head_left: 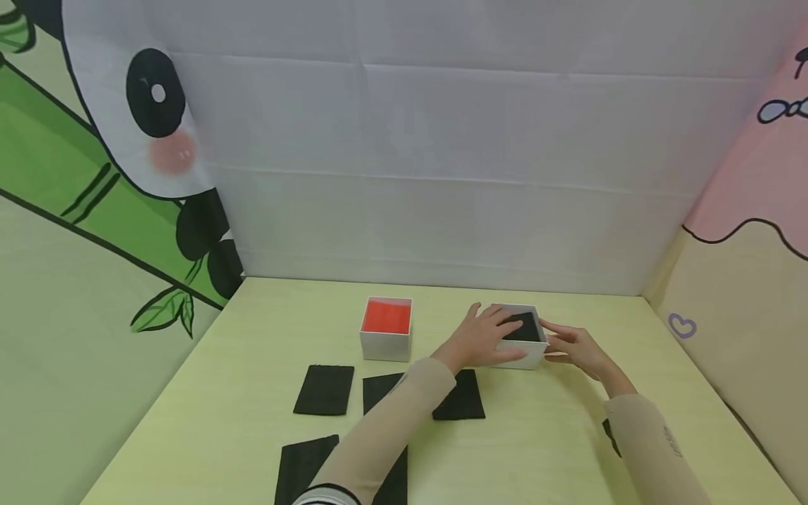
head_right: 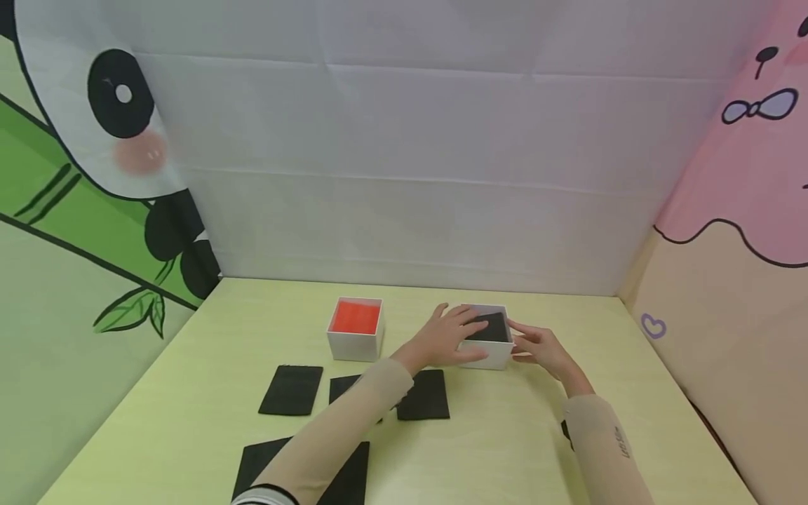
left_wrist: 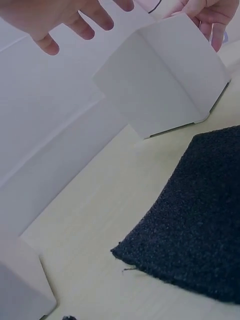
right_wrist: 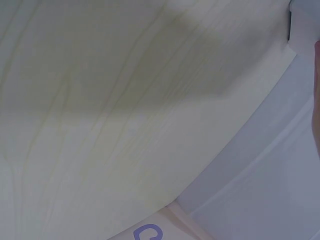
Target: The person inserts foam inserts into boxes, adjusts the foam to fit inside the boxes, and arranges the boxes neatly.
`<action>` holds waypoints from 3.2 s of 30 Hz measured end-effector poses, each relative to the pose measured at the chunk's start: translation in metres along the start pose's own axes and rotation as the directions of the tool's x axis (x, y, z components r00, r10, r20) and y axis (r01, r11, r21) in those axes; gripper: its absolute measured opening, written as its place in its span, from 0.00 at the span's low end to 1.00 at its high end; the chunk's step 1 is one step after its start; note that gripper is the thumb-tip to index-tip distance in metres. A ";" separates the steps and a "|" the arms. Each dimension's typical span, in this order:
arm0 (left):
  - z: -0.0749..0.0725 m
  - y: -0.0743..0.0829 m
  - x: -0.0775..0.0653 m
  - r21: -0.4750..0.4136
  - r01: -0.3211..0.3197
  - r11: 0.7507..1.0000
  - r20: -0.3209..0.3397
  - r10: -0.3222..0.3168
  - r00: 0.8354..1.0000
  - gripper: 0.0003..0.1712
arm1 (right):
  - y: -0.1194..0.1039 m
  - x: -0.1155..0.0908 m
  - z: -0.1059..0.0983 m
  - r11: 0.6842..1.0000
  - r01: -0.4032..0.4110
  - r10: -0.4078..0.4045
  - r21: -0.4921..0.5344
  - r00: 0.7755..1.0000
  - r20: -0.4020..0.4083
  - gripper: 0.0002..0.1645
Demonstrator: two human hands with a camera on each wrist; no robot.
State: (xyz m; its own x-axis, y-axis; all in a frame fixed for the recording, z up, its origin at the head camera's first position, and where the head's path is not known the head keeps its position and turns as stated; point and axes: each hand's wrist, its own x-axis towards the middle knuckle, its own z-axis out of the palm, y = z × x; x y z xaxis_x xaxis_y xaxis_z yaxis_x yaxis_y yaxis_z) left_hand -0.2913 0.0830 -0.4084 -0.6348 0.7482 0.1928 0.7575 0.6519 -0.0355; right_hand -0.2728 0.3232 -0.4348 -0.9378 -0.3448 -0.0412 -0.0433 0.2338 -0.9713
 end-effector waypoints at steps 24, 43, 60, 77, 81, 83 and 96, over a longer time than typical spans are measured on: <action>-0.022 0.017 -0.053 0.008 -0.001 1.000 -0.009 0.001 1.000 0.42 | 0.003 -0.001 -0.002 0.999 -0.027 0.027 -0.022 1.000 -0.009 0.32; -0.035 0.014 -0.107 -0.089 -0.001 0.996 -0.043 -0.003 0.999 0.40 | 0.002 0.000 -0.002 0.999 -0.041 0.041 -0.002 0.999 -0.004 0.33; -0.040 0.008 -0.158 -0.140 -0.006 0.990 -0.058 -0.003 0.998 0.39 | 0.006 -0.002 0.009 0.999 -0.047 0.047 0.008 0.999 -0.024 0.34; -0.040 -0.004 -0.210 -0.175 0.015 0.984 -0.019 -0.019 1.000 0.39 | 0.008 -0.006 0.022 0.996 -0.013 0.013 0.086 1.000 0.002 0.31; -0.036 -0.009 -0.221 -0.192 0.036 0.981 0.010 -0.034 0.999 0.38 | 0.008 -0.006 0.021 0.995 -0.018 0.019 0.093 1.000 -0.005 0.31; -0.034 -0.011 -0.226 -0.195 0.040 0.980 0.026 -0.036 0.999 0.38 | 0.009 -0.006 0.021 0.995 -0.018 0.018 0.100 1.000 -0.005 0.31; -0.023 -0.014 -0.261 -0.230 0.118 0.966 0.169 -0.080 0.982 0.36 | 0.007 -0.008 0.020 0.996 -0.013 0.013 0.092 1.000 -0.001 0.31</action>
State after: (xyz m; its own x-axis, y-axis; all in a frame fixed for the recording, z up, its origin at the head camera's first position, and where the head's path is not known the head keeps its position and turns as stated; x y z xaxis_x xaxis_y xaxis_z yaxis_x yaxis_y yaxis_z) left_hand -0.1331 -0.1243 -0.4353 -0.7098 0.7039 0.0264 0.6918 0.6896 0.2141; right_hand -0.2590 0.3089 -0.4457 -0.9384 -0.3413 -0.0534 0.0005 0.1533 -0.9882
